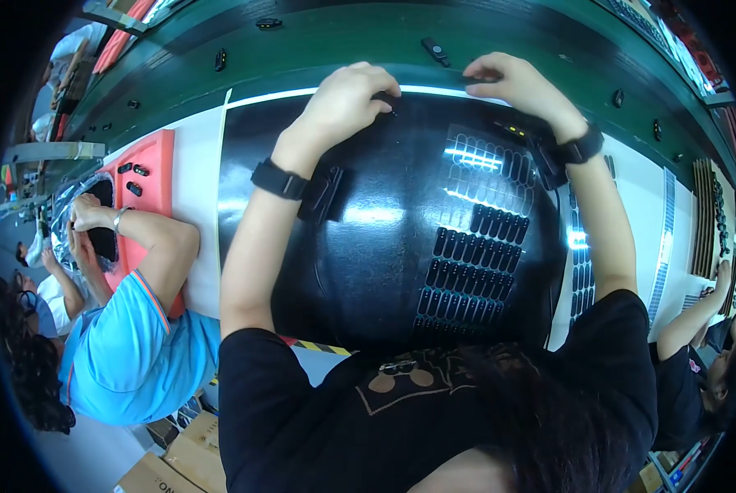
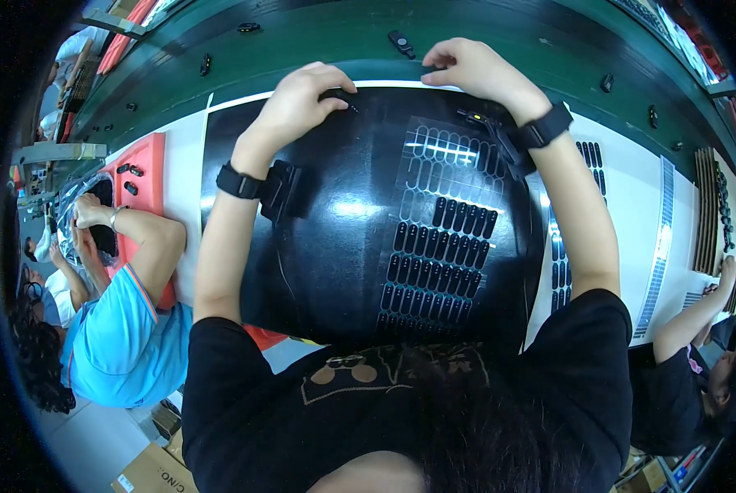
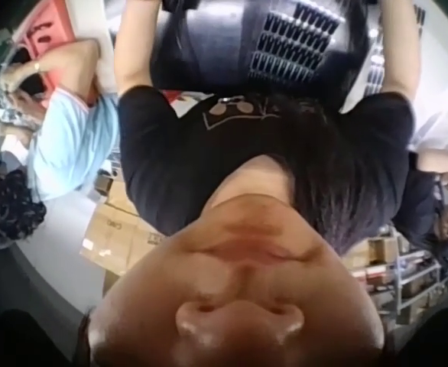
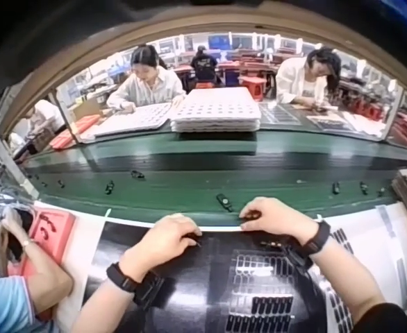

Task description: The person picks up a small electronic device and a screen protector, peels off the backing, and presses the protector onto the device screen. After smoothing it down, they place the finished unit onto the conveyor belt and reach for the next set of components.

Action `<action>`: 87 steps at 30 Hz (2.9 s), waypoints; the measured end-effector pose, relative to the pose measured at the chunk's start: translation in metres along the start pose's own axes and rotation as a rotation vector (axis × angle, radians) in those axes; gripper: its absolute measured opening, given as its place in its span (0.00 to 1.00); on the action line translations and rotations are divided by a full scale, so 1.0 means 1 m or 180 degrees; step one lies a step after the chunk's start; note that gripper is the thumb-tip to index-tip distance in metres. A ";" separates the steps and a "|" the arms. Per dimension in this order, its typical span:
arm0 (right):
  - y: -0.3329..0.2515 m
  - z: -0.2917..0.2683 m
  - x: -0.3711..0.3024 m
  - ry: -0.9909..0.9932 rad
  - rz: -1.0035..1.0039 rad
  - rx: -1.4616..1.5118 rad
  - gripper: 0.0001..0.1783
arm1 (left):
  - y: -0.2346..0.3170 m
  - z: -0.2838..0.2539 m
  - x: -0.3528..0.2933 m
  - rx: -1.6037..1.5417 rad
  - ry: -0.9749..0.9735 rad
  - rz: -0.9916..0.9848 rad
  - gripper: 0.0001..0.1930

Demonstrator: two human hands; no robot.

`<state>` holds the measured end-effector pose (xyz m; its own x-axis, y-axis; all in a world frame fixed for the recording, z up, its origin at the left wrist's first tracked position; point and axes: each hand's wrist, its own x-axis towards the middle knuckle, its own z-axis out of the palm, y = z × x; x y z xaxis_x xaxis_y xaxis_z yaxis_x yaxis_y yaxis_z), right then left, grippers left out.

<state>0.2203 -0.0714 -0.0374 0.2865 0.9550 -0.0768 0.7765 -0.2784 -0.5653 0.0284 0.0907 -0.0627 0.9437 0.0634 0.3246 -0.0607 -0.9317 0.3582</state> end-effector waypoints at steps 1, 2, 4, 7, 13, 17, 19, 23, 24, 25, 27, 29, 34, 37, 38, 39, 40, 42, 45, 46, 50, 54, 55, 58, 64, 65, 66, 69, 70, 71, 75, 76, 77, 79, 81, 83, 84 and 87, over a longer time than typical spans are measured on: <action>-0.001 0.003 0.006 0.0009 -0.0008 0.0021 0.15 | -0.003 0.004 -0.001 0.0018 -0.0016 0.0000 0.11; -0.002 0.005 0.012 -0.0034 -0.0006 -0.0001 0.16 | -0.005 0.006 0.000 -0.0210 -0.0167 -0.0042 0.11; 0.000 0.009 0.021 -0.0122 0.0002 -0.0051 0.17 | -0.009 0.010 0.001 -0.0673 -0.0462 -0.0129 0.12; 0.005 0.014 0.030 0.0012 -0.0042 0.0068 0.17 | -0.013 0.013 0.002 -0.0929 -0.0524 -0.0072 0.12; 0.004 0.017 0.034 -0.0147 -0.0002 0.0035 0.17 | -0.022 0.011 0.012 -0.0996 -0.0984 -0.0033 0.12; 0.004 0.017 0.036 -0.0109 0.0103 0.0116 0.17 | -0.024 0.003 0.010 -0.1261 -0.1375 -0.0328 0.10; 0.008 0.017 0.047 0.0043 -0.0006 0.0184 0.18 | -0.020 -0.004 0.006 -0.1133 -0.0989 -0.0140 0.07; -0.021 0.022 0.092 0.0092 0.0396 -0.0174 0.23 | 0.000 -0.045 0.006 -0.0228 0.0334 0.0287 0.02; -0.033 0.029 0.103 0.0087 0.0367 -0.0157 0.23 | 0.010 -0.061 0.002 -0.0201 0.0329 0.0267 0.02; -0.037 0.034 0.113 -0.0057 0.0524 -0.0439 0.23 | 0.020 -0.073 0.003 -0.0182 0.0685 0.0002 0.03; -0.028 0.041 0.128 -0.0169 0.0696 -0.0718 0.23 | 0.037 -0.085 0.001 -0.0161 0.1038 -0.0230 0.05; -0.018 0.052 0.143 -0.0091 0.0440 -0.1103 0.26 | 0.051 -0.089 -0.003 -0.1117 0.1541 -0.0655 0.07; -0.037 0.017 0.117 -0.0205 0.0278 0.0731 0.19 | 0.080 -0.093 -0.013 -0.2071 0.1988 -0.0970 0.09; -0.061 -0.006 0.050 0.0490 -0.0150 0.2452 0.16 | 0.093 -0.093 -0.011 -0.2523 0.2008 -0.1215 0.08; -0.067 -0.012 0.028 0.0704 -0.0338 0.2370 0.09 | 0.098 -0.090 -0.010 -0.2750 0.1987 -0.1351 0.07; -0.073 -0.016 0.010 0.0937 -0.0530 0.2278 0.11 | 0.101 -0.088 -0.007 -0.2782 0.1990 -0.1353 0.07; -0.081 -0.016 -0.006 0.1081 -0.0405 0.2310 0.11 | 0.104 -0.086 -0.005 -0.2911 0.1976 -0.1385 0.07; -0.091 -0.014 -0.032 0.1246 -0.0261 0.2334 0.12 | 0.113 -0.083 0.002 -0.3160 0.1921 -0.1430 0.06; -0.099 -0.004 -0.048 0.1640 -0.0668 0.2388 0.10 | 0.117 -0.078 0.006 -0.3402 0.1859 -0.1402 0.05; -0.103 -0.004 -0.052 0.1544 -0.0712 0.2317 0.12 | 0.117 -0.077 0.005 -0.3515 0.1831 -0.1382 0.04; -0.106 -0.012 -0.064 0.1434 -0.0823 0.2064 0.16 | 0.114 -0.074 0.009 -0.3590 0.1606 -0.1490 0.05; -0.108 -0.015 -0.068 0.1576 -0.0939 0.1860 0.16 | 0.111 -0.069 0.009 -0.3700 0.1674 -0.1395 0.05; -0.110 -0.015 -0.069 0.1642 -0.0927 0.1839 0.17 | 0.113 -0.068 0.009 -0.3704 0.1671 -0.1407 0.05; -0.111 -0.012 -0.069 0.1764 -0.0955 0.1710 0.17 | 0.118 -0.069 0.010 -0.3755 0.1658 -0.1537 0.05; -0.115 -0.010 -0.071 0.1908 -0.0862 0.1202 0.17 | 0.119 -0.067 0.009 -0.3075 0.1712 -0.1654 0.05; -0.114 -0.010 -0.071 0.1905 -0.0858 0.1201 0.17 | 0.122 -0.067 0.010 -0.2983 0.1755 -0.1656 0.05; -0.114 -0.009 -0.071 0.1937 -0.0864 0.1108 0.17 | 0.123 -0.066 0.010 -0.2891 0.1798 -0.1660 0.05; -0.114 -0.007 -0.071 0.1990 -0.0884 0.0934 0.18 | 0.120 -0.062 0.011 -0.2643 0.1849 -0.1453 0.06; -0.114 -0.007 -0.071 0.1988 -0.0891 0.0805 0.17 | 0.118 -0.061 0.012 -0.2519 0.1872 -0.1350 0.06; -0.115 -0.006 -0.072 0.1984 -0.0898 0.0678 0.17 | 0.116 -0.060 0.012 -0.2516 0.1874 -0.1362 0.06; -0.107 -0.009 -0.071 0.1891 -0.0986 0.1003 0.17 | 0.106 -0.058 0.013 -0.3137 0.1166 -0.1473 0.06; -0.106 -0.009 -0.070 0.1846 -0.1024 0.1231 0.17 | 0.104 -0.059 0.012 -0.3285 0.0988 -0.1498 0.06; -0.107 -0.011 -0.071 0.1851 -0.1033 0.1223 0.17 | 0.101 -0.059 0.013 -0.3433 0.0805 -0.1504 0.07; -0.113 -0.017 -0.075 0.1658 -0.0671 0.1931 0.16 | 0.096 -0.059 0.015 -0.3576 0.0622 -0.1488 0.07; -0.114 -0.020 -0.076 0.1578 -0.0490 0.2265 0.15 | 0.092 -0.057 0.017 -0.3621 0.0502 -0.1216 0.07; -0.110 -0.012 -0.069 0.1513 -0.0610 0.2336 0.16 | 0.091 -0.056 0.009 -0.3595 0.0500 -0.1171 0.08; -0.108 -0.010 -0.066 0.1528 -0.0647 0.2337 0.16 | 0.093 -0.054 0.011 -0.3163 0.0636 -0.1256 0.08; -0.092 -0.009 -0.047 0.1217 -0.0587 0.2659 0.14 | 0.092 -0.053 0.011 -0.2284 0.0921 -0.1408 0.08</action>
<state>0.1404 -0.0920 0.0253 0.4793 0.8369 0.2642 0.2157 0.1795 -0.9598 0.0159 0.0242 0.0203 0.8159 0.5423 0.2003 0.0090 -0.3582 0.9336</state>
